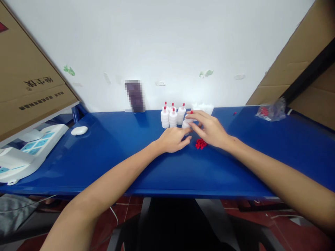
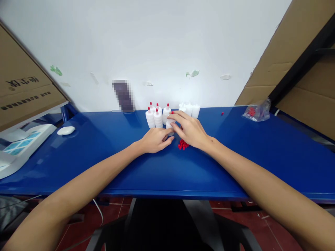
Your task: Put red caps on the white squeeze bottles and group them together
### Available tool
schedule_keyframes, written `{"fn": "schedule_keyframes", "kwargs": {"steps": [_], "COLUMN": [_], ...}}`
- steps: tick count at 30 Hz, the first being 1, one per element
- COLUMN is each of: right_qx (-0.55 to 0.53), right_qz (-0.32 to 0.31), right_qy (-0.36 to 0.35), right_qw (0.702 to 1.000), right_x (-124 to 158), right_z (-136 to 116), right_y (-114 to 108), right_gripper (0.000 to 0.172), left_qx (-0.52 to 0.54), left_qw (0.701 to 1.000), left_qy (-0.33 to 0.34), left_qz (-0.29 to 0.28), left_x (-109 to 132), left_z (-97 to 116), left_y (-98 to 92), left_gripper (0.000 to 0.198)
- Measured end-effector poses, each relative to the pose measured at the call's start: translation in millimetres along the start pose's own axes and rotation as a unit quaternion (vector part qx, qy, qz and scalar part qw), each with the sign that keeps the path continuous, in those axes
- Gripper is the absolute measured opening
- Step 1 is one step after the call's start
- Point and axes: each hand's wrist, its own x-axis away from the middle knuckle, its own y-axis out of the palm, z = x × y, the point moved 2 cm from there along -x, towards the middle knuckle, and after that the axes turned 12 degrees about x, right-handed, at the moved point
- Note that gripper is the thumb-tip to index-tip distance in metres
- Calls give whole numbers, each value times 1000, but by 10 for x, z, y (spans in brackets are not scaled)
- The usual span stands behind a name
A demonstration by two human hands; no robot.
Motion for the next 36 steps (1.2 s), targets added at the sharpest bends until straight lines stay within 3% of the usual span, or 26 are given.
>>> {"fn": "schedule_keyframes", "kwargs": {"steps": [14,18,22,26,28,32,36], "right_qx": [29,15,49,87,79,45,5], "right_qz": [-16,17,52,6,-22,-20,-25], "right_qy": [7,19,69,159,198,224,193], "right_qw": [999,1000,995,983,977,973,981], "right_x": [12,-5,-52,-88,-82,-41,-11], "right_z": [-6,-10,101,320,436,630,745], "right_y": [29,-20,-55,-25,11,102,213], "right_gripper": [24,24,24,19,24,59,61], "left_qx": [-16,-12,-12,-11,-5,14,33], "left_qw": [1000,999,996,993,992,989,995], "left_qy": [-17,-40,-79,-110,-120,-135,-91], "left_qz": [-2,8,30,40,45,52,33], "left_x": [-6,-13,-22,-23,-23,-24,-22], "left_z": [-6,-8,-42,-72,-84,-114,-103], "left_y": [5,-2,-7,-3,-3,-10,-10], "left_gripper": [37,38,44,46,46,46,44]}}
